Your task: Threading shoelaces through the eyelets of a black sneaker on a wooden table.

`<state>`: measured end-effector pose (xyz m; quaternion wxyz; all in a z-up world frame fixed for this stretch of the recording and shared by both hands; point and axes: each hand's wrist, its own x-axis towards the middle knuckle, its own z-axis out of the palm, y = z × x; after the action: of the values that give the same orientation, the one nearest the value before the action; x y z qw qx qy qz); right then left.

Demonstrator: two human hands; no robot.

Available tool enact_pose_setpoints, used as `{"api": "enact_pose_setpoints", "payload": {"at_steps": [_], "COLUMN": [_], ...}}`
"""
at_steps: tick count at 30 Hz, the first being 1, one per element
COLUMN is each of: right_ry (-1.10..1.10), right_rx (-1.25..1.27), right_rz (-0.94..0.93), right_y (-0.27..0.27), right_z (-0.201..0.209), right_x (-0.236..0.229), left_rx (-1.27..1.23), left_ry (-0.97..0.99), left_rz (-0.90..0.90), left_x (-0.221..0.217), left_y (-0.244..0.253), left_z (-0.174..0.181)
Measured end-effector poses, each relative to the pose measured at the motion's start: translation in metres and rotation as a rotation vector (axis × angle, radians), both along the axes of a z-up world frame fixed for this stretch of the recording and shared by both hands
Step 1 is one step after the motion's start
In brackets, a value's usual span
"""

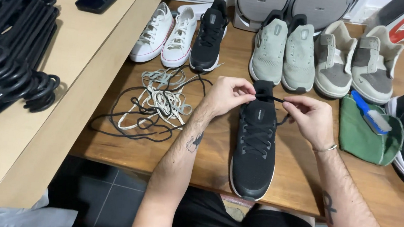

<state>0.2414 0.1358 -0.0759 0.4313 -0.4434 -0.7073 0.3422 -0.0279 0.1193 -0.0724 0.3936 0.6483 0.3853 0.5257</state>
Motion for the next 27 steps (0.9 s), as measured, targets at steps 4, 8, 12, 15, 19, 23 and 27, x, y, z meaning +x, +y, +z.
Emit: {"api": "enact_pose_setpoints", "payload": {"at_steps": [4, 8, 12, 15, 19, 23, 27], "right_ry": [-0.021, 0.034, 0.084, 0.035, -0.004, -0.027, -0.012], "right_rx": [0.222, 0.211, 0.227, 0.331, 0.360, 0.307, 0.135], "right_rz": [0.078, 0.060, 0.045, 0.131, 0.170, 0.051, 0.062], "right_y": [-0.006, -0.010, -0.008, -0.017, -0.021, -0.003, -0.003], "right_z": [-0.004, -0.014, -0.012, 0.007, 0.019, 0.005, 0.010], "right_x": [-0.013, -0.017, -0.015, -0.019, -0.015, 0.001, 0.013], "left_rx": [0.067, 0.098, 0.091, 0.111, 0.144, 0.012, -0.213], "left_ry": [0.246, 0.331, 0.278, 0.263, 0.289, 0.318, 0.303], "left_rz": [0.064, 0.044, -0.018, -0.022, 0.092, 0.071, -0.063], "left_x": [0.008, 0.011, 0.008, 0.004, -0.008, -0.023, -0.028], "left_y": [-0.004, -0.014, -0.020, -0.020, -0.014, -0.016, -0.019], "left_z": [0.000, 0.010, 0.022, 0.025, 0.023, 0.022, 0.026]}}
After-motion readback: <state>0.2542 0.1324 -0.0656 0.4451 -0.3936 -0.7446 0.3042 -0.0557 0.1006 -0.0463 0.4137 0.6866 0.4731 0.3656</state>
